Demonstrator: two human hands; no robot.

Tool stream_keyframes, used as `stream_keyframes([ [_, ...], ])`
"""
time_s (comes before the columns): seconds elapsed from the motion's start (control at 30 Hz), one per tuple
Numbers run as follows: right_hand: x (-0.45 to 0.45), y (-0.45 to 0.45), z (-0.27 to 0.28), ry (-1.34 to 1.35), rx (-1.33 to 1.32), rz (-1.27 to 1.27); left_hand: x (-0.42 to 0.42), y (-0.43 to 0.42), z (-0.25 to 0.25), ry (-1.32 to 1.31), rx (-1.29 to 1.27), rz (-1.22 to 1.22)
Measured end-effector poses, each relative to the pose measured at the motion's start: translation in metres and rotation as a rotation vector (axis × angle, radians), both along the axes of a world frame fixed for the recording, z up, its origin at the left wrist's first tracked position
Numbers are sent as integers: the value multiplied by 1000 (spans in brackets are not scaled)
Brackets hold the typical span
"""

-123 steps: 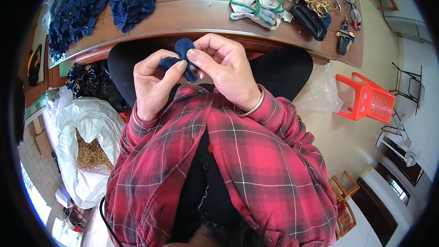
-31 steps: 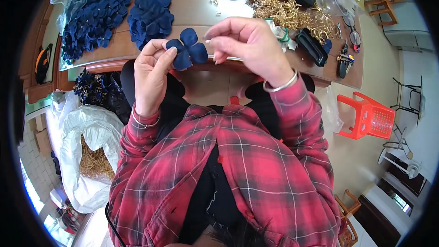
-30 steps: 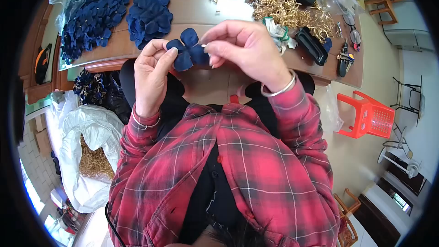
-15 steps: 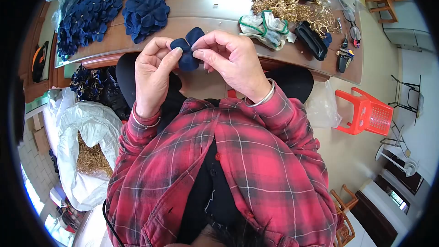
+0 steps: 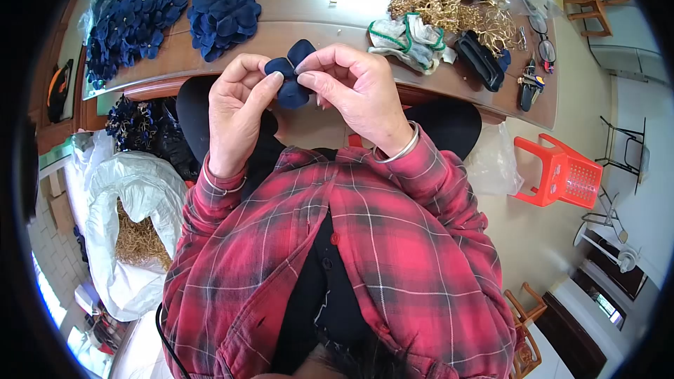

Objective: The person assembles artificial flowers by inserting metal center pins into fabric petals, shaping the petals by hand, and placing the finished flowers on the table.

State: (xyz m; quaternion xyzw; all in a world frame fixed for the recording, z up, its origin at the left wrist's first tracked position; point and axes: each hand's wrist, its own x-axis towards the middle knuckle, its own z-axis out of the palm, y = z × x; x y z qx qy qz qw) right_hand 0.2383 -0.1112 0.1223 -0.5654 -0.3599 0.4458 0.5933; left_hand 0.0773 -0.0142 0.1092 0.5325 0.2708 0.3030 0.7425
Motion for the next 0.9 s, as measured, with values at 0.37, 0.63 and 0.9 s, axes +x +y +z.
stream_keyframes([
  [0.37,-3,-6,-12,7,33,-15,2,-7,-6,-52,3,-19],
  [0.63,-8,-2,-8,3,60,-94,-1,-10,-2,-8,32,-38],
  [0.9,1,-8,-15,-50,62,77,-4,-13,-1,-10,45,-34],
])
